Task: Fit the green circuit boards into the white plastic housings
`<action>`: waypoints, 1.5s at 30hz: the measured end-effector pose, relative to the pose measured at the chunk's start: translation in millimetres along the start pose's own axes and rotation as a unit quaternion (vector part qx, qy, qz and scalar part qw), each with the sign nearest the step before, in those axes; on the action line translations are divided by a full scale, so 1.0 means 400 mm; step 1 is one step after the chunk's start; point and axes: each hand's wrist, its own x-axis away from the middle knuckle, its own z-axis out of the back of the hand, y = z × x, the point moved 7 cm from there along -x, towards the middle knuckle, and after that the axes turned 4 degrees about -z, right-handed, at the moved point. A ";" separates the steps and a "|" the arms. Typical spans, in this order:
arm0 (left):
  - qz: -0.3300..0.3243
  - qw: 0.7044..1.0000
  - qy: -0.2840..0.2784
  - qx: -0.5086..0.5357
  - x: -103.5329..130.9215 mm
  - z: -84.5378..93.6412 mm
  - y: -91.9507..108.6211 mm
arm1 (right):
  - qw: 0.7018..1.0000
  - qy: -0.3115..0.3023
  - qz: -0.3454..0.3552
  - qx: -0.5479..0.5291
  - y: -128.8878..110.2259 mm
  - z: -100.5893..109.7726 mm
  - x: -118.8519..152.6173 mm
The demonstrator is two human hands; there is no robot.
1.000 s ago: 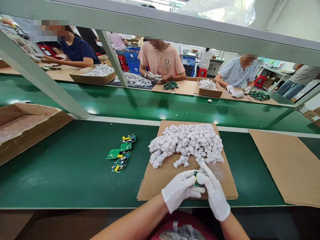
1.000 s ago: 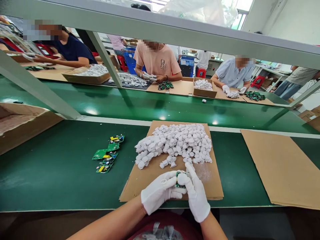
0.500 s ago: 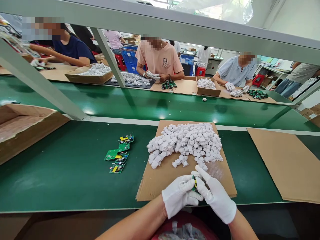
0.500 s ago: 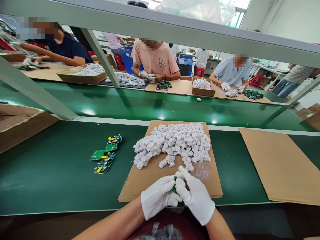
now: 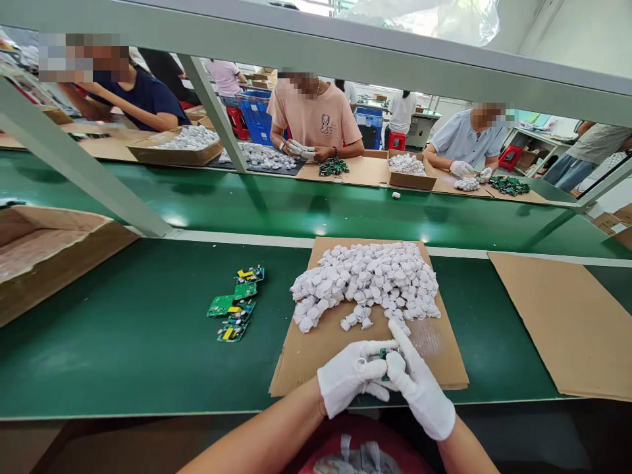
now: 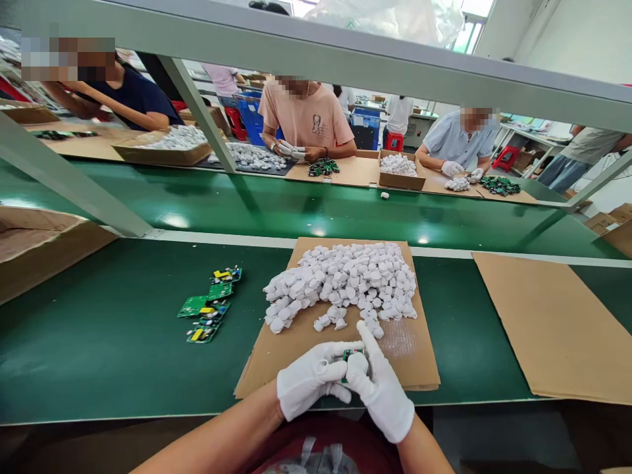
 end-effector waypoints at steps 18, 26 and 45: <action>-0.057 0.996 0.024 -0.068 0.007 -0.008 0.022 | 0.998 0.056 0.014 -0.006 -0.026 0.006 -0.007; -0.092 0.994 0.022 -0.063 0.017 -0.029 0.041 | 0.993 0.065 0.039 0.087 -0.046 -0.001 -0.002; -0.101 0.986 0.031 -0.133 -0.001 0.002 0.043 | 0.998 0.034 0.033 0.046 -0.033 0.026 -0.023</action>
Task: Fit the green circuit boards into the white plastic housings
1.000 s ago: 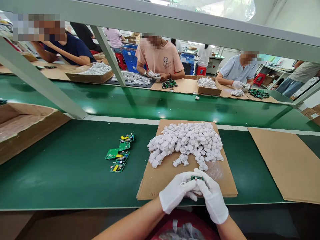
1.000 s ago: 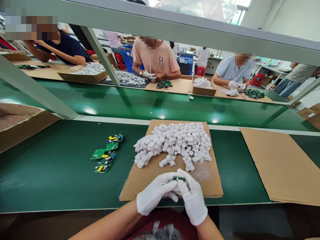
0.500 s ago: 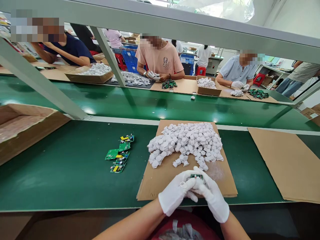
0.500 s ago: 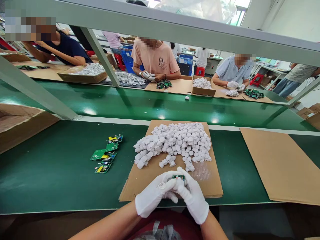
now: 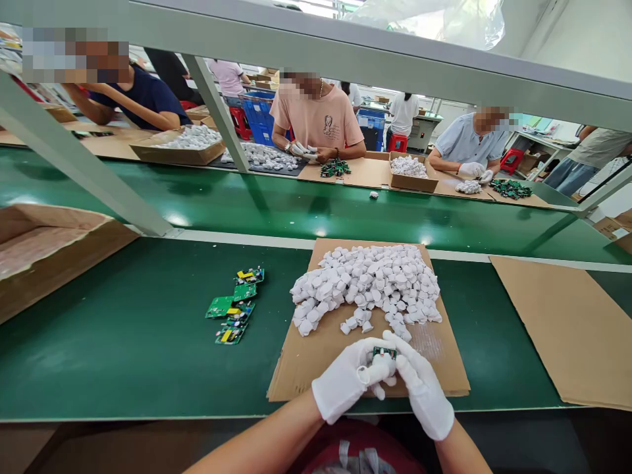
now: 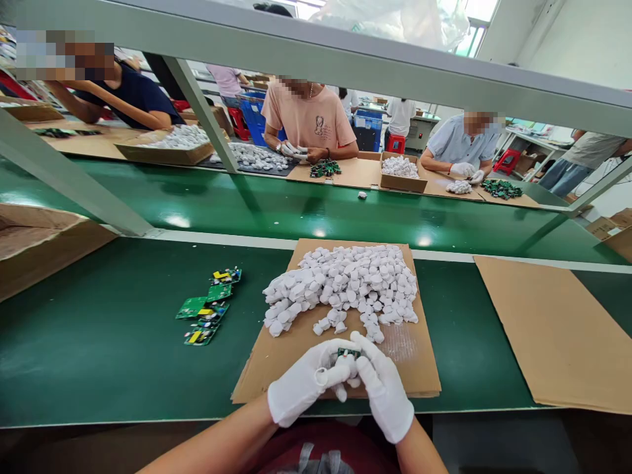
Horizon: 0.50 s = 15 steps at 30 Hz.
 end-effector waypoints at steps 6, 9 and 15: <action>-0.052 0.994 0.083 -0.057 0.011 0.101 0.149 | 0.956 0.189 0.045 0.222 0.004 0.120 -0.029; -0.109 0.968 0.164 -0.153 -0.010 0.199 0.275 | 0.913 0.173 0.091 0.358 0.002 0.102 -0.057; -0.172 0.861 0.285 -0.383 -0.191 0.412 0.446 | 0.906 0.144 0.133 0.375 0.028 0.064 -0.074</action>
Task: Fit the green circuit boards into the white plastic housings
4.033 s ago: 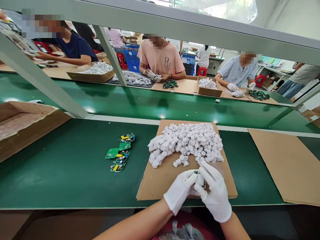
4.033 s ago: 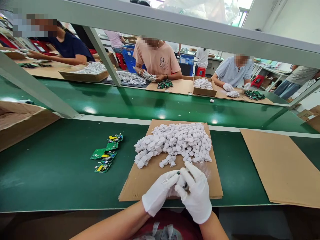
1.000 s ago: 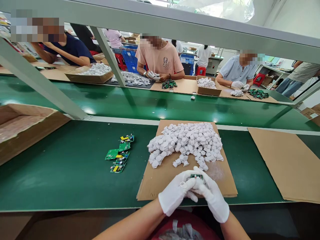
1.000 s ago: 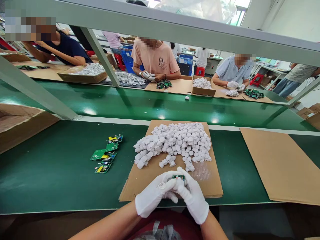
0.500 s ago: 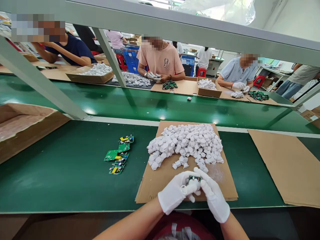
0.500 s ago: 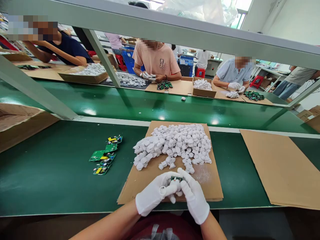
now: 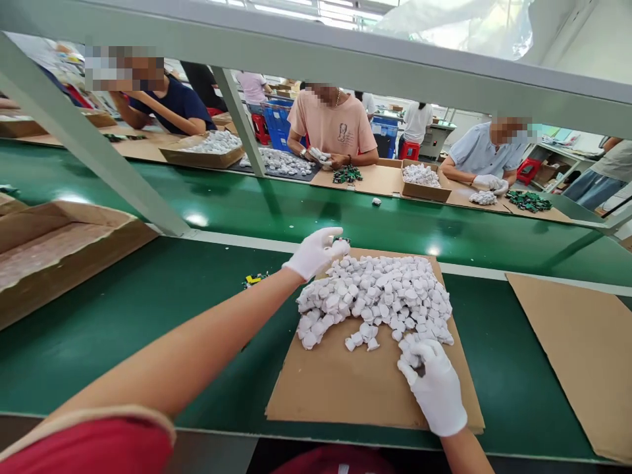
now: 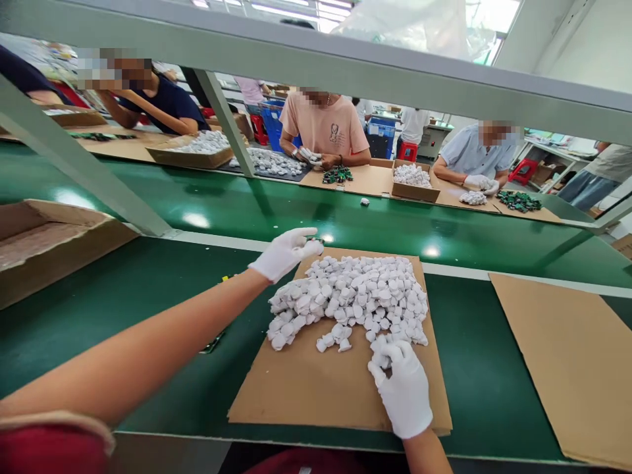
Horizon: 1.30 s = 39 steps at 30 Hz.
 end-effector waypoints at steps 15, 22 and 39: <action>0.126 0.977 0.067 -0.158 -0.254 0.033 -0.218 | 0.997 0.033 0.052 0.043 0.027 -0.013 -0.012; 0.006 0.995 0.017 -0.094 -0.057 0.042 -0.071 | 0.972 -0.024 -0.165 -0.167 0.064 0.011 -0.030; 0.184 0.860 -0.176 0.442 0.459 -0.399 -0.018 | 0.760 0.029 -0.353 -0.545 0.027 -0.019 0.053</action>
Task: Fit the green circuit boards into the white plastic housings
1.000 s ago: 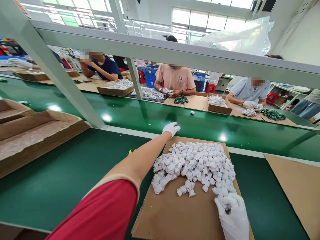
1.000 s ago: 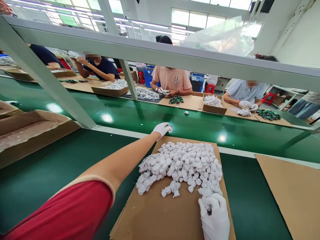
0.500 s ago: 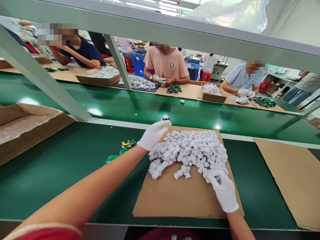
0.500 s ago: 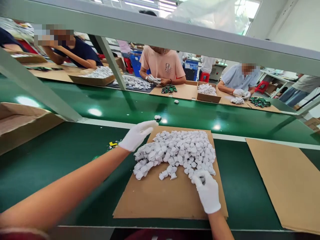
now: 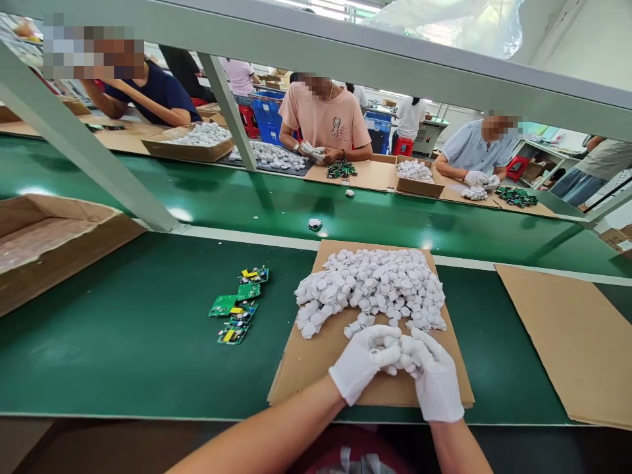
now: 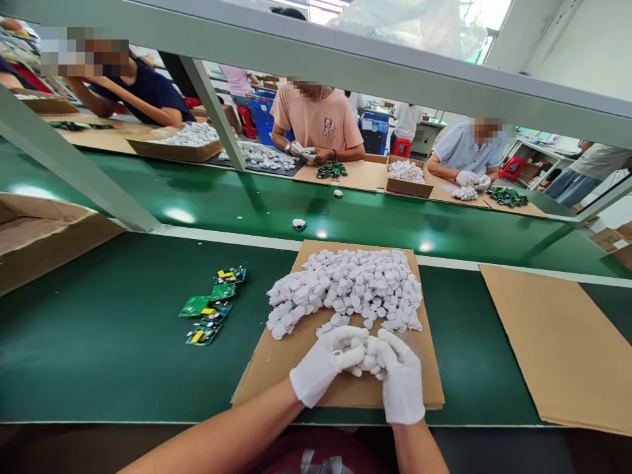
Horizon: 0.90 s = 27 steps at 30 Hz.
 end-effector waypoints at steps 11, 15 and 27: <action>0.064 0.988 -0.090 -0.111 -0.002 -0.062 0.006 | 0.999 0.030 0.015 -0.009 -0.002 0.014 0.014; 0.060 0.987 -0.058 -0.138 -0.009 -0.047 -0.004 | 0.970 -0.030 -0.074 -0.231 0.027 -0.005 -0.001; -0.143 0.934 0.012 -0.328 -0.034 0.002 0.050 | 0.997 0.031 0.066 0.016 -0.054 0.132 -0.018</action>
